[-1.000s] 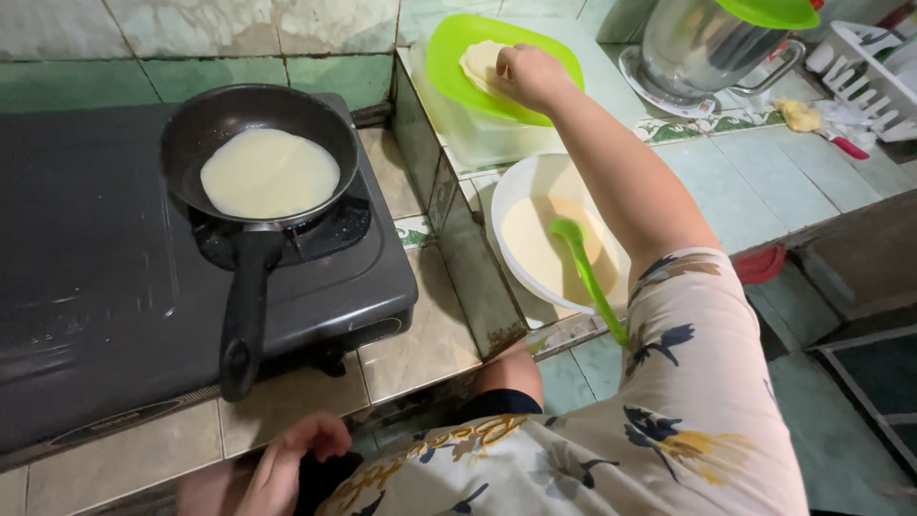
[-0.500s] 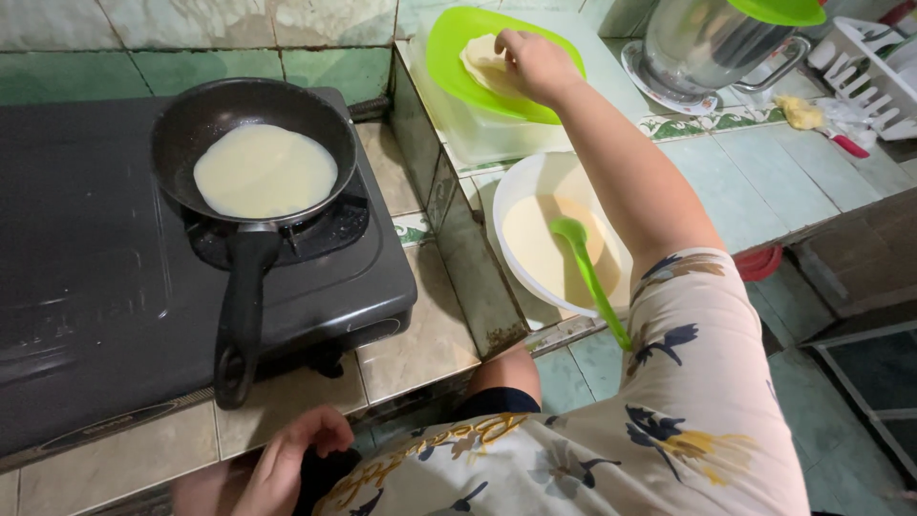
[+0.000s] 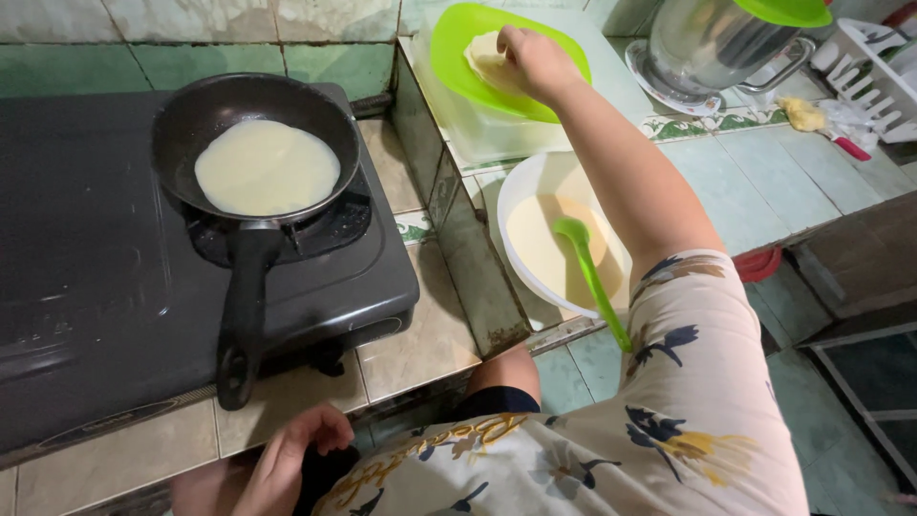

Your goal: The person prepares thin crepe wrappers on a frying pan over a gas stove.

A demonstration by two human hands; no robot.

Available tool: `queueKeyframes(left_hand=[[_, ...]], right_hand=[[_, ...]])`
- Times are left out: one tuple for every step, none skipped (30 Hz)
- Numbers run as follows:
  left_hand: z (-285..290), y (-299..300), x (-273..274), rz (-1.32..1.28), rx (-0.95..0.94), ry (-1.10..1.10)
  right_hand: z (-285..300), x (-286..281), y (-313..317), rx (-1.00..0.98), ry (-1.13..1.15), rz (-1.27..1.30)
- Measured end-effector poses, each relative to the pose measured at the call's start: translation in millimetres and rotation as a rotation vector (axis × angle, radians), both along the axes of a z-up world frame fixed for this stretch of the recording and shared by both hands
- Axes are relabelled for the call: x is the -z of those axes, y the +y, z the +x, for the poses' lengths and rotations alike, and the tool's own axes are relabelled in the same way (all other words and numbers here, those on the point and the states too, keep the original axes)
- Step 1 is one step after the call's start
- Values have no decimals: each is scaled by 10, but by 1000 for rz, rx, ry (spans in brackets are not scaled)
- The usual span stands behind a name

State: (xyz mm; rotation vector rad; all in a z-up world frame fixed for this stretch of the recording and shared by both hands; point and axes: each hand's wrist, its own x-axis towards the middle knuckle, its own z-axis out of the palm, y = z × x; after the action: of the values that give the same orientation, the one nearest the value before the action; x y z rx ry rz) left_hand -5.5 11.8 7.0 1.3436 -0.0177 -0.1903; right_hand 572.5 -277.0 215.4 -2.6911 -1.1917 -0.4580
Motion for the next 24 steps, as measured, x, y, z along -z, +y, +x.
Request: queueKeyframes(left_hand=[[-10, 1, 9, 0, -1, 1], [-16, 1, 22, -6, -13, 0], [-23, 2, 35, -12, -25, -1], [-23, 0, 33, -13, -25, -2], [-23, -4, 30, -34, -34, 8], [-20, -8, 26, -55, -40, 19], [-9, -8, 69, -55, -37, 19], [2, -10, 113, -71, -30, 31], [11, -11, 157, -88, -22, 43], [19, -13, 186, -89, -24, 43], [25, -15, 215, -94, -2, 6], [31, -13, 242, -97, 19, -30], [20, -14, 253, -98, 15, -30], [9, -11, 263, -112, 11, -5], [-3, -7, 272, -126, 7, 19], [-14, -14, 207, -125, 3, 19], [-25, -20, 143, -126, -13, 43], [-34, -25, 78, -127, -27, 66], [-37, -17, 147, -127, -30, 66], [-37, -10, 216, -121, -31, 76], [-37, -2, 285, -116, -33, 86], [-43, -2, 272, -117, -33, 86], [-48, -1, 259, -99, -25, 61], [-55, 0, 245, -81, -17, 38]], right_hand=[[-12, -16, 1, -1, 1, 0], [-23, -36, 2, -8, 18, 10], [-34, -56, 4, -14, 36, 20], [-33, -52, 10, -14, 36, 19], [-31, -48, 14, -17, 18, -12], [-34, -42, 4, -18, 0, -44], [-15, -2, 5, -15, 1, -45], [8, 37, 16, 5, -41, -70], [30, 77, 29, 25, -82, -95], [10, 93, 66, 23, -82, -97], [-11, 110, 103, 11, -140, -115], [-30, 128, 148, -2, -198, -133], [-31, 146, 179, -5, -198, -133], [-33, 164, 212, -22, -260, -186], [-36, 181, 245, -40, -322, -238], [-13, 198, 263, -43, -322, -237], [11, 215, 281, -39, -350, -278], [32, 232, 295, -35, -377, -318], [58, 245, 314, -37, -378, -317], [81, 259, 322, -21, -375, -325], [105, 272, 329, -5, -372, -333], [105, 271, 327, -6, -372, -334], [107, 271, 325, 12, -354, -321], [106, 273, 318, 30, -335, -309]])
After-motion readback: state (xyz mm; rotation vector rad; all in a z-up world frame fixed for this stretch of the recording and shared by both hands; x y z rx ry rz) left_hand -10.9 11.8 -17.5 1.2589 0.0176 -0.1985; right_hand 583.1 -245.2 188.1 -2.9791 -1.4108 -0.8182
